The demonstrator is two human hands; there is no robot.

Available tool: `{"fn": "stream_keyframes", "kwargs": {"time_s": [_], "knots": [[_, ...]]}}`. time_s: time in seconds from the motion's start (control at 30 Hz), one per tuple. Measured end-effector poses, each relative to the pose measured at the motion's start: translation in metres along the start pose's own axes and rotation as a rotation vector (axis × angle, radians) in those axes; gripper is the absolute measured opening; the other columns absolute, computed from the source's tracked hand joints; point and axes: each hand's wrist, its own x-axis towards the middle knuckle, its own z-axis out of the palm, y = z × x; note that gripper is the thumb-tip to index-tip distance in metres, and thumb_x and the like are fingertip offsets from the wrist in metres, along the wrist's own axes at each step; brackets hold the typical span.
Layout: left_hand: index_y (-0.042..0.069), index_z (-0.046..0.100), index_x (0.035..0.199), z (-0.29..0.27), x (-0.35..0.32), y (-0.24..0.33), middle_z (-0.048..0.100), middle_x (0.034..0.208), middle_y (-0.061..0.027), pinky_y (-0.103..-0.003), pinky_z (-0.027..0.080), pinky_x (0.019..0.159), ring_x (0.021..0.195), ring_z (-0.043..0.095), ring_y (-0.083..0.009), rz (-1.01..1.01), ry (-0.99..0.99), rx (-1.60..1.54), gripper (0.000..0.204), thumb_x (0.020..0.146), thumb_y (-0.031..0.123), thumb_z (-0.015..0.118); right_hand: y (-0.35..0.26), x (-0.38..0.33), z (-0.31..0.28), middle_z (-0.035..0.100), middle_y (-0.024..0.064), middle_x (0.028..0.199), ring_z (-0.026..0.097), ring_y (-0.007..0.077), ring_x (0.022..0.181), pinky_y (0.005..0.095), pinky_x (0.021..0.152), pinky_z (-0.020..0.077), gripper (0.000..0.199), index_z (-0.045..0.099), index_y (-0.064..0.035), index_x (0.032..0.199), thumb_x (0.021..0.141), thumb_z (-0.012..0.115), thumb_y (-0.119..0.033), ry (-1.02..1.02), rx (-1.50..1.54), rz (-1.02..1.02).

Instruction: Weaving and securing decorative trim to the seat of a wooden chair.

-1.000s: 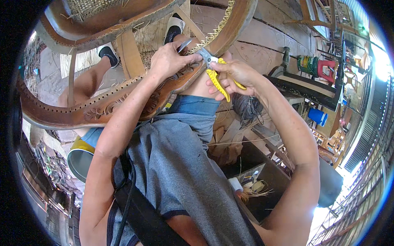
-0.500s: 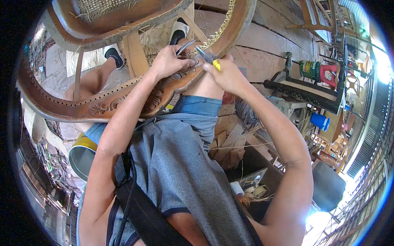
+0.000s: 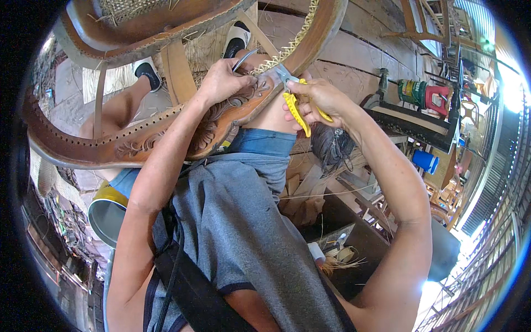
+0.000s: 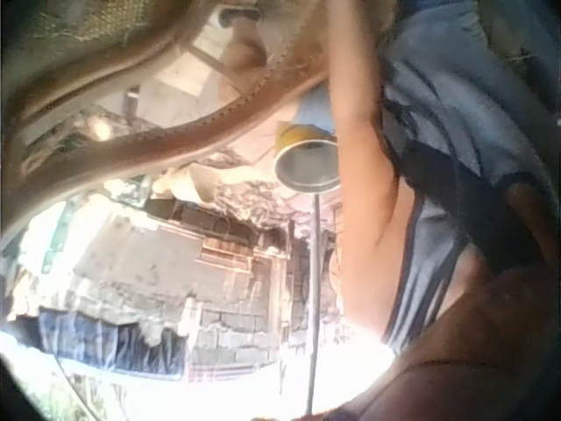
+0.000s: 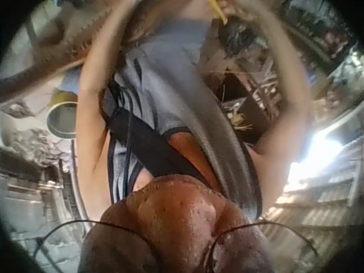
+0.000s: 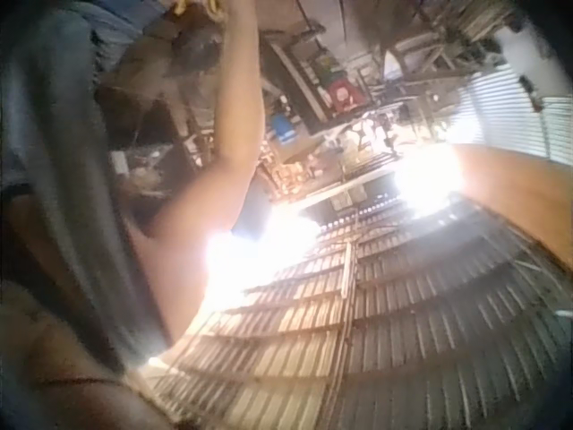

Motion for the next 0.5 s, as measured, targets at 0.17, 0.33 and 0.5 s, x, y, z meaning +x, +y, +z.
{"fn": "stream_keyframes", "kwargs": {"time_s": [0.17, 0.33, 0.5], "knots": [[-0.004, 0.066, 0.099, 0.000, 0.000, -0.007, 0.071, 0.080, -0.0115, -0.027, 0.053, 0.067, 0.072, 0.069, -0.0142, 0.010, 0.035, -0.032, 0.030, 0.077, 0.015, 0.073, 0.000, 0.000, 0.006, 0.062, 0.0167, 0.097, 0.067, 0.0249, 0.080, 0.0398, 0.064, 0.0610, 0.038, 0.053, 0.0026, 0.107, 0.099, 0.050, -0.035, 0.020, -0.032, 0.001], [-0.005, 0.066, 0.099, 0.002, 0.003, -0.004, 0.071, 0.080, -0.0116, -0.028, 0.053, 0.067, 0.071, 0.068, -0.0139, 0.026, 0.037, -0.065, 0.030, 0.077, 0.013, 0.073, 0.017, 0.017, 0.000, 0.062, 0.0117, 0.086, 0.064, 0.0184, 0.068, 0.0296, 0.051, 0.0553, 0.039, 0.054, 0.0015, 0.107, 0.098, 0.053, -0.037, 0.131, -0.220, -0.086], [-0.004, 0.067, 0.100, 0.001, 0.002, -0.004, 0.071, 0.081, -0.0114, -0.028, 0.053, 0.070, 0.072, 0.067, -0.0140, 0.004, 0.044, -0.086, 0.030, 0.076, 0.013, 0.073, 0.025, 0.024, 0.007, 0.059, 0.0063, 0.072, 0.060, 0.0141, 0.058, 0.0282, 0.043, 0.0482, 0.038, 0.056, -0.0003, 0.102, 0.098, 0.053, -0.038, -0.003, 0.067, -0.172]]}}
